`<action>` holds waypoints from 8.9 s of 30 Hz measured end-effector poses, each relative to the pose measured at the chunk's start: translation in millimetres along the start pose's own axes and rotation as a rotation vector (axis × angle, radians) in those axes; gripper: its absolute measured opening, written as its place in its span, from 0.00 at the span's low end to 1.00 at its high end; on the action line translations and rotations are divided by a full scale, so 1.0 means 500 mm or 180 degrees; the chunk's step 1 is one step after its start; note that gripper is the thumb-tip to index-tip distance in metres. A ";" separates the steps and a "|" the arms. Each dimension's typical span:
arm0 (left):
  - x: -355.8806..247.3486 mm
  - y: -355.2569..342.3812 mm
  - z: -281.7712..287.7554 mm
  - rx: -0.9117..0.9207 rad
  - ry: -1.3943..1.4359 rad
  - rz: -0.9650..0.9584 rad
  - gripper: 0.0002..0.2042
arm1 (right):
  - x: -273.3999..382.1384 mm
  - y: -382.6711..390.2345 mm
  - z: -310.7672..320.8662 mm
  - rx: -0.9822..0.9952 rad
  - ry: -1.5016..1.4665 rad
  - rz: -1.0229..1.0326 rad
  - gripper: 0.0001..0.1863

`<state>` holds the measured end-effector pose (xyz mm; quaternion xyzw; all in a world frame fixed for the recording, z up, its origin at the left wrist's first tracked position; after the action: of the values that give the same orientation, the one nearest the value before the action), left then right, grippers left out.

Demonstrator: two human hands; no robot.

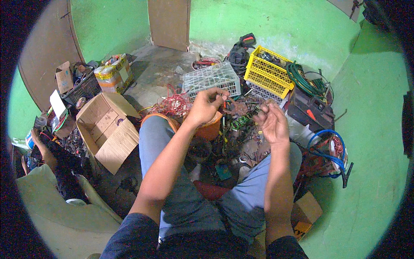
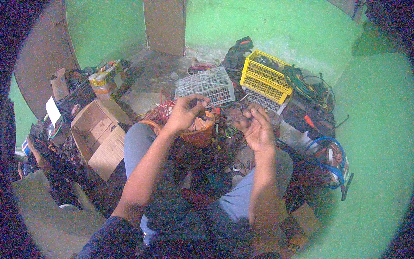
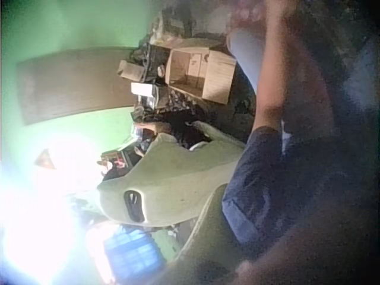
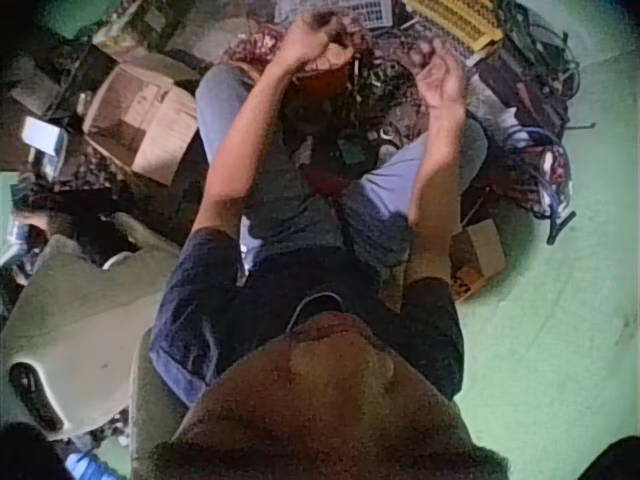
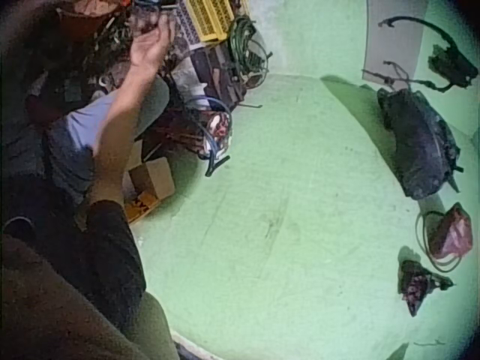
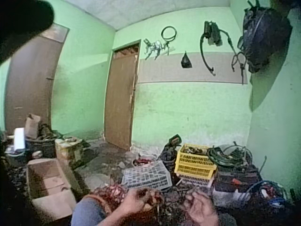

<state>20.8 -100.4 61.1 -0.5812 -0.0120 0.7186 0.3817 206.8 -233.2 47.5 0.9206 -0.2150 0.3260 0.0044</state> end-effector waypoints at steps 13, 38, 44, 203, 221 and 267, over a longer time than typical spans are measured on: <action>0.017 0.005 0.038 -0.0253 -0.0080 0.0334 0.09 | 0.043 0.019 0.021 -0.0087 0.2638 0.0236 0.15; 0.010 0.013 -0.020 0.0040 0.0608 0.0416 0.08 | -0.038 0.002 -0.007 0.0022 0.3408 0.1354 0.07; -0.004 0.021 -0.021 -0.0377 -0.0201 0.0083 0.09 | -0.041 0.028 -0.050 0.0166 0.3969 0.1929 0.06; 0.009 -0.004 0.016 0.0214 0.0243 0.0163 0.10 | 0.036 0.005 0.056 -0.0011 0.0210 -0.0645 0.13; 0.009 -0.003 0.048 -0.0209 -0.0157 0.0207 0.11 | 0.100 -0.005 0.073 -0.0294 0.3904 0.1373 0.12; -0.022 0.015 -0.040 0.0192 -0.0038 -0.0134 0.09 | -0.089 -0.003 0.010 -0.0086 0.1594 -0.0089 0.15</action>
<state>34.1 -120.1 60.2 -0.5648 -0.0048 0.7139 0.4139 179.5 -214.9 17.0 0.8138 -0.1989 0.5409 0.0744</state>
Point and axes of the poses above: each hand's wrist, its own y-axis away from the middle knuckle, its own z-axis out of the back of the hand, x = y × z, the point moved 7 cm from there along -y, towards the middle knuckle, and after that the axes turned 10 degrees about -y, right-handed, at the moved point
